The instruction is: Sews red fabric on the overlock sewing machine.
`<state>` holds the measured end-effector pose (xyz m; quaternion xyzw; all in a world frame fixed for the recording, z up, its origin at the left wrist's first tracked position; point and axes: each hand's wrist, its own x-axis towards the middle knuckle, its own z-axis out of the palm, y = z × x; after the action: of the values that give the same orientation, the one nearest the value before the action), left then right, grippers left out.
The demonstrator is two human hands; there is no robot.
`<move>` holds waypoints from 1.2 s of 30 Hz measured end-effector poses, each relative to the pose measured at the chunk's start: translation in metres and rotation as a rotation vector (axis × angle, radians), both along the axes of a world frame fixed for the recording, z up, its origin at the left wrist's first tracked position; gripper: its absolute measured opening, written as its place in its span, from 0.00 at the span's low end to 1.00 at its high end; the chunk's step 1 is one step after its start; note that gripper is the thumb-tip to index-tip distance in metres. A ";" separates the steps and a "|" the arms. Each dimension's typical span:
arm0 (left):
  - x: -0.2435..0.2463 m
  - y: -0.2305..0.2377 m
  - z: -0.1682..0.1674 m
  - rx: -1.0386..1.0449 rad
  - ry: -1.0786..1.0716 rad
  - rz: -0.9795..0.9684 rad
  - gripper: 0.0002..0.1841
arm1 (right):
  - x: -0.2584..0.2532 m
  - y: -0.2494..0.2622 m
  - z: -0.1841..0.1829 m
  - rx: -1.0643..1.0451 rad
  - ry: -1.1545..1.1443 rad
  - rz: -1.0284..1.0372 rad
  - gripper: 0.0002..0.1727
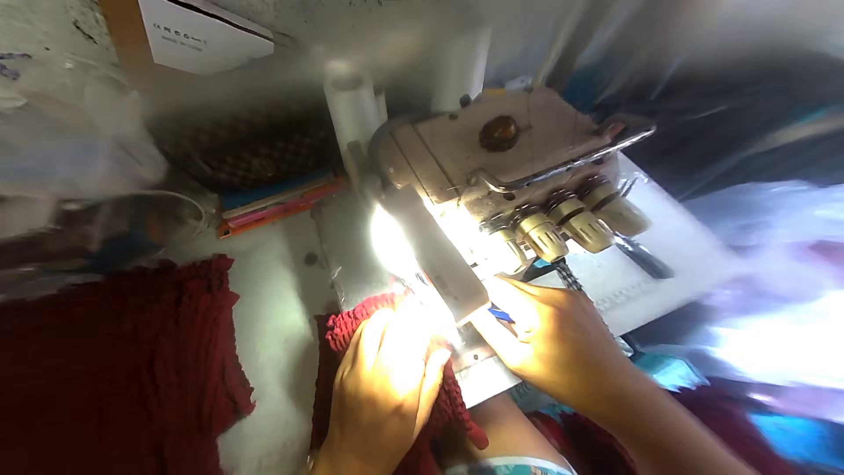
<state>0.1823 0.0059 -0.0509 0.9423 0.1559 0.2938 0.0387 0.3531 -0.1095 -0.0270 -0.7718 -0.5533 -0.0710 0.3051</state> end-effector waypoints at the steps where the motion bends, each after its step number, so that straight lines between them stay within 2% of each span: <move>1: 0.001 0.001 0.001 0.000 -0.004 0.002 0.22 | 0.000 0.000 0.000 -0.001 0.002 -0.005 0.15; 3: 0.004 0.001 0.001 0.010 -0.005 0.010 0.22 | -0.001 0.000 -0.002 -0.002 0.026 -0.027 0.15; 5: 0.004 0.001 0.001 0.006 -0.001 0.016 0.21 | -0.003 -0.006 -0.010 -0.011 0.155 -0.042 0.17; 8: 0.000 -0.003 0.002 -0.022 0.012 0.006 0.21 | -0.015 -0.019 -0.037 0.109 0.695 0.051 0.21; 10: 0.000 -0.005 0.002 -0.041 -0.003 -0.010 0.20 | -0.037 -0.023 -0.059 0.240 1.048 0.069 0.11; 11: 0.000 -0.005 0.000 -0.043 -0.009 -0.017 0.20 | -0.047 -0.025 -0.067 0.236 1.162 0.058 0.08; 13: 0.000 -0.004 0.000 -0.034 -0.002 -0.027 0.21 | -0.059 -0.024 -0.075 0.184 1.362 0.054 0.12; 17: 0.000 -0.003 0.003 -0.053 0.005 -0.026 0.20 | -0.065 -0.021 -0.061 0.130 1.807 0.107 0.12; 19: -0.001 -0.011 0.007 -0.081 -0.034 0.057 0.21 | -0.065 -0.021 -0.056 0.133 1.936 0.097 0.09; 22: -0.001 -0.036 0.012 -0.076 -0.085 0.293 0.22 | -0.063 -0.019 -0.052 0.151 1.971 0.085 0.08; 24: 0.000 -0.047 0.008 -0.105 -0.067 0.380 0.19 | -0.065 -0.015 -0.050 0.178 1.979 0.057 0.08; 27: -0.001 -0.049 0.006 -0.148 -0.055 0.402 0.13 | -0.070 -0.009 -0.050 0.225 2.007 0.037 0.09; 29: -0.005 -0.046 0.011 -0.152 -0.026 0.404 0.12 | -0.074 -0.010 -0.051 0.294 1.987 0.043 0.06; 33: -0.010 -0.045 0.019 -0.146 0.002 0.404 0.11 | -0.076 -0.021 -0.050 0.457 1.739 0.052 0.04; 36: -0.009 -0.053 0.015 -0.152 0.009 0.399 0.10 | -0.076 -0.024 -0.047 0.450 1.698 0.054 0.06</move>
<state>0.1732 -0.0475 -0.0364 0.8883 0.3614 0.2789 0.0502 0.2766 -0.1335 -0.0745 -0.4720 -0.1305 0.4268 0.7603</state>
